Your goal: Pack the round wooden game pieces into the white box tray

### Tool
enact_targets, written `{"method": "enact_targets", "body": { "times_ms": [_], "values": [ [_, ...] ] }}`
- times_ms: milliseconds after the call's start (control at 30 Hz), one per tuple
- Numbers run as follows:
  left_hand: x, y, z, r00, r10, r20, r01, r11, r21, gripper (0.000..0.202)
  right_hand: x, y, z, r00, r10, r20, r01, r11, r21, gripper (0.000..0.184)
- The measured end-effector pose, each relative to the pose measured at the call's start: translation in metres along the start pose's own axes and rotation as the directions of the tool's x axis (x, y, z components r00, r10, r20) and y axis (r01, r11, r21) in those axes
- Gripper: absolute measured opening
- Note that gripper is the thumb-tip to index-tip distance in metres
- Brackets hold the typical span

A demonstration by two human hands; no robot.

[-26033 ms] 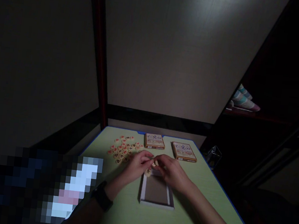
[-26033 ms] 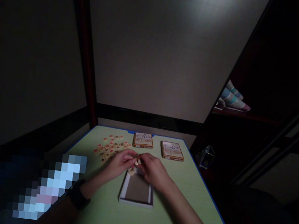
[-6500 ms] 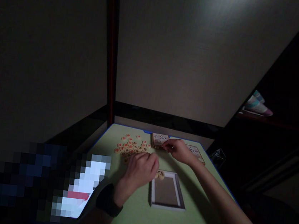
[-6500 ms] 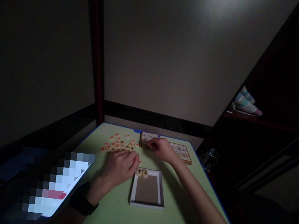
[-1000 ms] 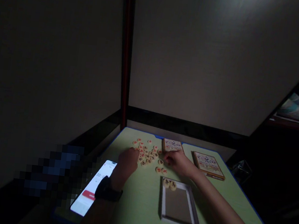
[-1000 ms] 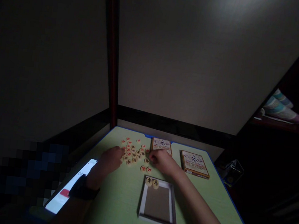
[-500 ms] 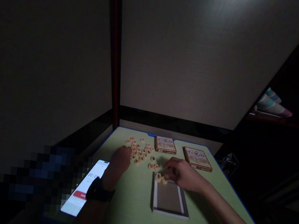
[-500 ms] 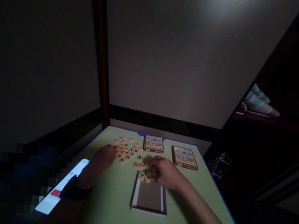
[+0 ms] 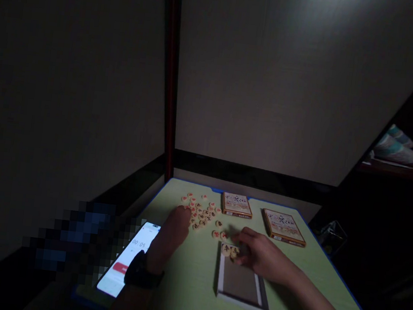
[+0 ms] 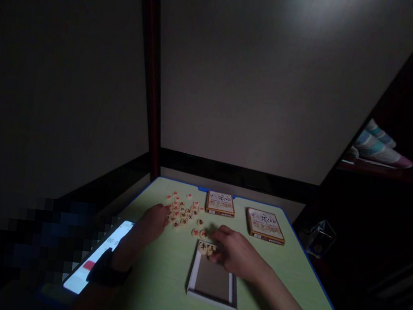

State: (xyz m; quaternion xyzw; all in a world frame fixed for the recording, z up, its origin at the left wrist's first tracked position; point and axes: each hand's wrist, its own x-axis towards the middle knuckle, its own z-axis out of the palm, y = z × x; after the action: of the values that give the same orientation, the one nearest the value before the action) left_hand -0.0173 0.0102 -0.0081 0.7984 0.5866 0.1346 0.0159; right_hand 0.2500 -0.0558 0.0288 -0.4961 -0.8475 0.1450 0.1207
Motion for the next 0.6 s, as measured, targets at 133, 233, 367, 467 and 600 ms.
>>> {"method": "enact_targets", "body": {
  "times_ms": [133, 233, 367, 467, 600],
  "values": [
    [0.001, 0.01, -0.012, 0.978, -0.04, -0.207, 0.012, 0.991, -0.132, 0.021, 0.013, 0.001, -0.011, 0.999, -0.009, -0.051, 0.009, 1.0, 0.002, 0.029],
    [0.002, 0.012, -0.015, 0.87, 0.006, -0.494, -0.126, 0.97, -0.209, 0.021, 0.033, 0.002, -0.016, 0.989, -0.049, -0.137, 0.048, 0.999, -0.013, 0.022],
    [0.001, 0.013, -0.014, 0.672, 0.075, -0.737, -0.28, 0.947, -0.159, 0.021, 0.064, 0.003, -0.019, 0.965, -0.139, -0.222, 0.14, 0.99, -0.013, 0.024],
    [-0.001, 0.014, -0.015, 0.595, 0.09, -0.799, -0.318, 0.939, -0.131, 0.022, 0.085, 0.004, -0.018, 0.967, -0.163, -0.197, 0.159, 0.987, -0.035, 0.026],
    [-0.001, 0.015, -0.015, 0.602, 0.049, -0.797, -0.299, 0.94, -0.168, 0.024, 0.104, 0.009, -0.015, 0.981, -0.147, -0.127, 0.132, 0.984, -0.12, 0.028]
  ]
}}
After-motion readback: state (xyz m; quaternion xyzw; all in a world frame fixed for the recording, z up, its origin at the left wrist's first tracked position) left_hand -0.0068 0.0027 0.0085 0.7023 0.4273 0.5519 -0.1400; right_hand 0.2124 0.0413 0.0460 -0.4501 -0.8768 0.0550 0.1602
